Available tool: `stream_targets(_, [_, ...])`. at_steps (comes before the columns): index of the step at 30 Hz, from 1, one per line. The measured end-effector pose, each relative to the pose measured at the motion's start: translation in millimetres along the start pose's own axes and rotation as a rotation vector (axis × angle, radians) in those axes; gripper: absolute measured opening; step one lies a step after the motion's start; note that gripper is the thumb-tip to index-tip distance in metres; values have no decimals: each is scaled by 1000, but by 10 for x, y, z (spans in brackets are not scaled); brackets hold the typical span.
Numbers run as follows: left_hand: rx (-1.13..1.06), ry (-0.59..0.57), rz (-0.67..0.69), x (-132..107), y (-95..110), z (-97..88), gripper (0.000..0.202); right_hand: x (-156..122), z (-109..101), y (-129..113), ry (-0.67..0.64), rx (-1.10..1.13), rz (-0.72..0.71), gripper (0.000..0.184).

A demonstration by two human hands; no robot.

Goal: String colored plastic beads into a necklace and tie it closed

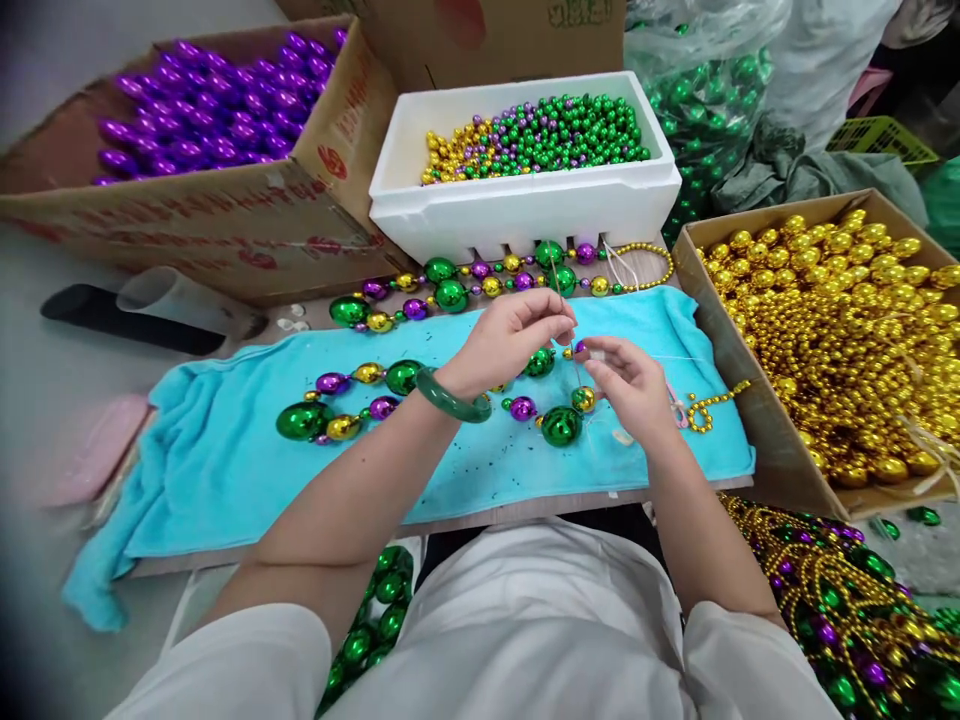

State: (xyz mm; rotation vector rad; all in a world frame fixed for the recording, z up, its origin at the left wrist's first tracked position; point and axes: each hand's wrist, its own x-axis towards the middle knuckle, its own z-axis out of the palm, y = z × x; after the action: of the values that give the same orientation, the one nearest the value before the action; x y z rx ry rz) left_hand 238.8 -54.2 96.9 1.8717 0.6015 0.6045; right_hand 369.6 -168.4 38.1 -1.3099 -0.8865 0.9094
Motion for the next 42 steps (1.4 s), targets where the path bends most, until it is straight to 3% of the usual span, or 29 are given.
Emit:
stream_targets(5, [-120,99,18,-3,75,14,8,94,55,10,-164,-20,64,25])
stream_targets(10, [-289,167,-84,-45,-107,50,9,97,17,80,-222,51,75,25])
stream_targets(12, [-363,94,-133,-93,-191,102,15,108,14,34,-169,71,44,26])
stream_targets(16, [-494,-203,-154,-211,-258,194,17,158,45,-235,-130,35,-41,28])
stream_targets(19, [-490,-212,-157,-288,-201,162,15,192,61,-542,-111,-15,-122,26])
stream_targets(24, [-332,-219,-203,-412,-18,-43,19,231,-20,-1055,-7,91,-349,11])
stream_targets(27, [-303,-237,-260,-495,32,-165,22,245,-106,-1237,14,132,-450,10])
stream_targets(31, [-285,-258,-339,-619,-42,-294,26,235,-158,-1205,44,63,-445,14])
stream_targets(37, [-324,-404,-484,-852,-134,-622,27,217,-181,-1000,99,70,-292,18])
stream_targets(39, [-326,-456,-531,-916,-97,-800,29,222,-214,-1054,104,157,-331,16])
stream_targets(42, [-334,-505,-581,-1009,-60,-986,52,280,-342,-1175,101,189,-435,22])
